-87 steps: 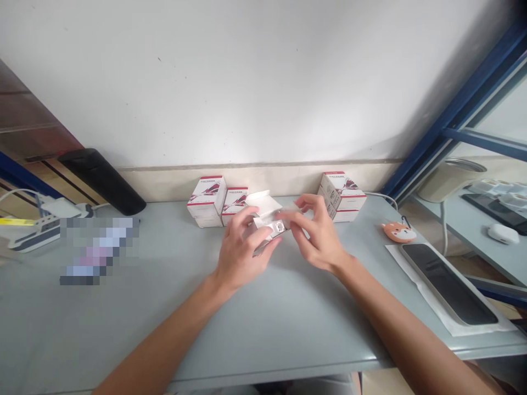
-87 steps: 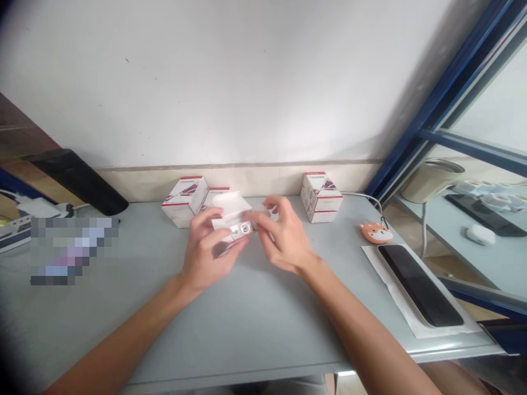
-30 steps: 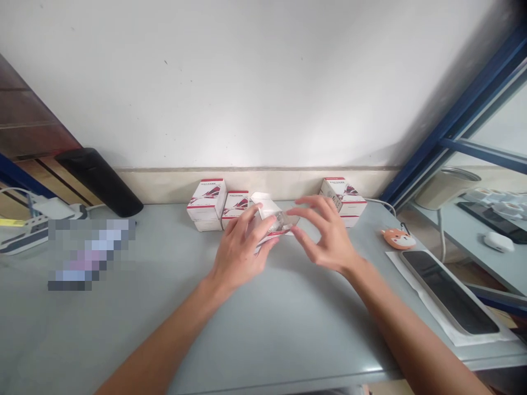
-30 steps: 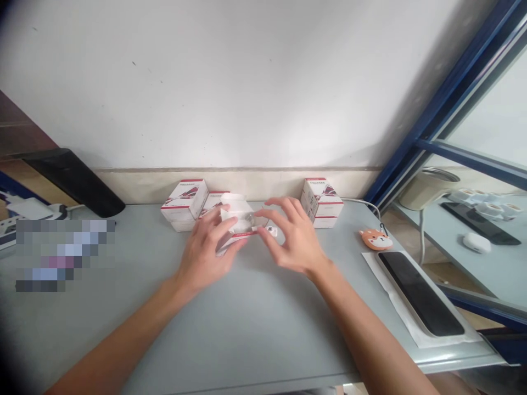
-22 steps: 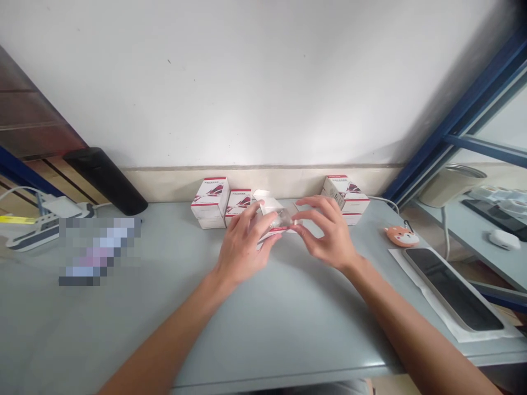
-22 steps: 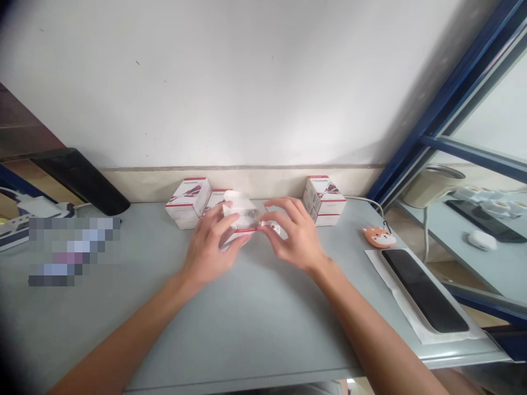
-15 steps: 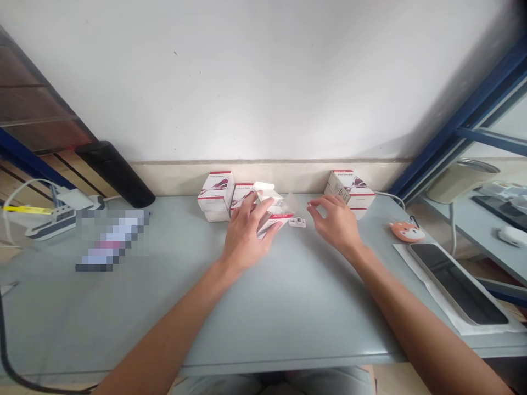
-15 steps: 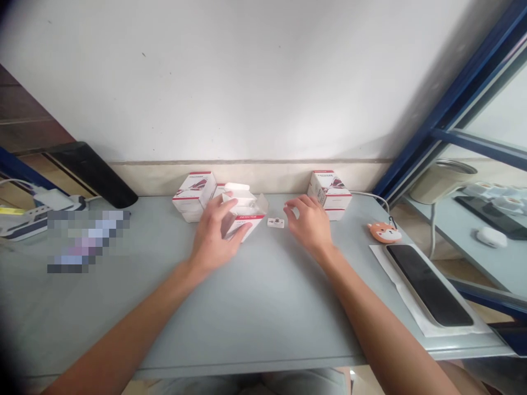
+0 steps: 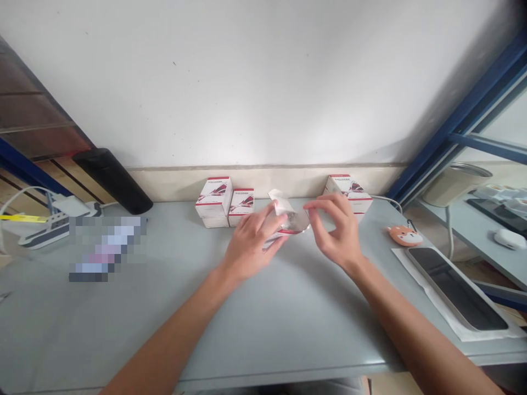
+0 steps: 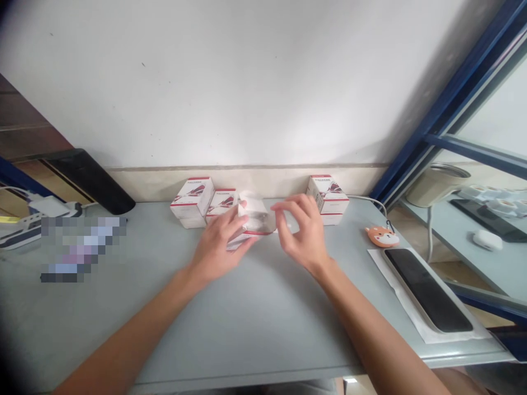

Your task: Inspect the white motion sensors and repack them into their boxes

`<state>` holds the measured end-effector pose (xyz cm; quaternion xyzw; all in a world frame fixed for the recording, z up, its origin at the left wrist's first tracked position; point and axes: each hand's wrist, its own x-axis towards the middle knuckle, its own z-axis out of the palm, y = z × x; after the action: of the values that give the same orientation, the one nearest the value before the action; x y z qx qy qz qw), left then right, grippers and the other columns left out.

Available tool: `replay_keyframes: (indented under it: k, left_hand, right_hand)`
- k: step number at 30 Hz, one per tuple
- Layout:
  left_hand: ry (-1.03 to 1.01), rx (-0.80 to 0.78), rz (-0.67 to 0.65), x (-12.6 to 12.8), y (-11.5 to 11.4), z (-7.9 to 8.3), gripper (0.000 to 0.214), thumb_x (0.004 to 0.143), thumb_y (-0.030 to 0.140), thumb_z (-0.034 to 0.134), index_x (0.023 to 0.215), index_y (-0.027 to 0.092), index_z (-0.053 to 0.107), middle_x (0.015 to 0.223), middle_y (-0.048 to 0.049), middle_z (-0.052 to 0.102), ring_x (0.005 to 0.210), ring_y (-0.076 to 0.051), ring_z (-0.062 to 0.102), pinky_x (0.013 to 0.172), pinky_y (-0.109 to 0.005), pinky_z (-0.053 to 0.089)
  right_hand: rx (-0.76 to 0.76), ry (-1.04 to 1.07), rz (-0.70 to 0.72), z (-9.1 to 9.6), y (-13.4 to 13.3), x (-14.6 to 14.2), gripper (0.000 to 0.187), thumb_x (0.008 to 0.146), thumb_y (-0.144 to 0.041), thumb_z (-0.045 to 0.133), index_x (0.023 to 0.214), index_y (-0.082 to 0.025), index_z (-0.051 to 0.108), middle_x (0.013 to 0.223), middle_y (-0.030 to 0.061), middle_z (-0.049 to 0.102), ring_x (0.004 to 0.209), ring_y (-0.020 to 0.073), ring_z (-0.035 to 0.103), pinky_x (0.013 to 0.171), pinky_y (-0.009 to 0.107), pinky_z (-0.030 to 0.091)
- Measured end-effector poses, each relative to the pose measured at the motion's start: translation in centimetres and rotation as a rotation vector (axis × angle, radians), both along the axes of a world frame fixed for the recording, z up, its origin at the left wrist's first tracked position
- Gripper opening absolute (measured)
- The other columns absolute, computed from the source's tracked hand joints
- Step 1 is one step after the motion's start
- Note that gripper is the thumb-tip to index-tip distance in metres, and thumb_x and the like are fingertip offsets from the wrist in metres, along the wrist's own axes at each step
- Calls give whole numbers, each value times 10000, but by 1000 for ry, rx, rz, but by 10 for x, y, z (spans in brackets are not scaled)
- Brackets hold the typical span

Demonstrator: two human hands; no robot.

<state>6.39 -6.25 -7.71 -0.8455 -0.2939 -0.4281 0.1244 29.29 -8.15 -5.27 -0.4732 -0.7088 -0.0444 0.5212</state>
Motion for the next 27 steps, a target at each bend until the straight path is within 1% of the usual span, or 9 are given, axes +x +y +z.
replay_keyframes:
  k: [2, 5, 8, 10, 12, 17, 23, 25, 27]
  left_hand:
    - [46, 27, 11, 2, -3, 1, 465, 973, 236, 743, 1382, 286, 528, 1518, -169, 631, 1191, -254, 742, 983, -397, 560]
    - [36, 126, 22, 7, -10, 2, 418, 960, 195, 754, 1320, 288, 561, 1477, -161, 664, 1160, -240, 753, 962, -386, 558]
    - [7, 192, 39, 12, -15, 1, 419, 938, 169, 770, 1281, 300, 569, 1468, -158, 664, 1166, -236, 748, 934, -381, 565]
    - [-9, 189, 46, 12, -18, 0, 399, 928, 168, 777, 1243, 307, 575, 1446, -150, 665, 1171, -234, 742, 932, -381, 576]
    - [-31, 169, 26, 12, -19, 0, 380, 921, 170, 784, 1207, 316, 581, 1407, -132, 664, 1163, -226, 738, 939, -378, 592]
    - [-97, 111, -38, 10, -18, 0, 380, 918, 174, 786, 1206, 311, 579, 1367, -111, 615, 1164, -218, 722, 933, -368, 634]
    - [-63, 34, -76, 5, -10, 2, 510, 930, 189, 782, 1350, 319, 524, 1378, -123, 633, 1242, -245, 712, 965, -399, 639]
    - [-45, -47, -58, 2, -7, 3, 579, 935, 220, 784, 1419, 331, 487, 1440, -130, 617, 1249, -258, 712, 954, -409, 637]
    - [-22, -190, -18, -2, -5, 5, 670, 935, 249, 785, 1499, 337, 433, 1497, -135, 584, 1225, -268, 724, 920, -404, 637]
  right_hand:
    - [2, -67, 0, 3, -6, -7, 161, 978, -223, 611, 987, -290, 757, 1021, 79, 659, 967, 279, 601, 879, 482, 540]
    - [-58, -116, -77, 0, -8, -13, 138, 937, -215, 642, 939, -286, 761, 1071, 93, 653, 1024, 311, 571, 826, 491, 545]
    - [-77, -122, -119, -3, -8, -14, 125, 933, -217, 644, 916, -278, 752, 1128, 97, 661, 1073, 329, 562, 820, 502, 553]
    - [-91, -121, -120, -3, -7, -14, 109, 949, -245, 655, 926, -280, 756, 1162, 100, 668, 1108, 340, 562, 840, 521, 559]
    - [-133, -108, -84, -3, -7, -12, 92, 962, -294, 681, 919, -287, 762, 1202, 100, 677, 1149, 351, 560, 867, 542, 563]
    - [-327, 6, 104, -8, 0, -5, 116, 941, -395, 762, 881, -298, 780, 1278, 63, 698, 1228, 343, 560, 1005, 575, 535]
    - [-418, 158, 81, -12, 2, -15, 167, 936, -389, 740, 816, -295, 808, 1166, 75, 735, 1159, 319, 610, 1011, 535, 529]
    - [-436, 206, 86, -11, 3, -17, 169, 923, -390, 741, 809, -282, 804, 1123, 76, 739, 1132, 307, 633, 1023, 516, 522]
    - [-453, 252, 80, -10, 6, -15, 173, 906, -402, 752, 810, -266, 797, 1100, 76, 738, 1108, 295, 653, 1021, 491, 519]
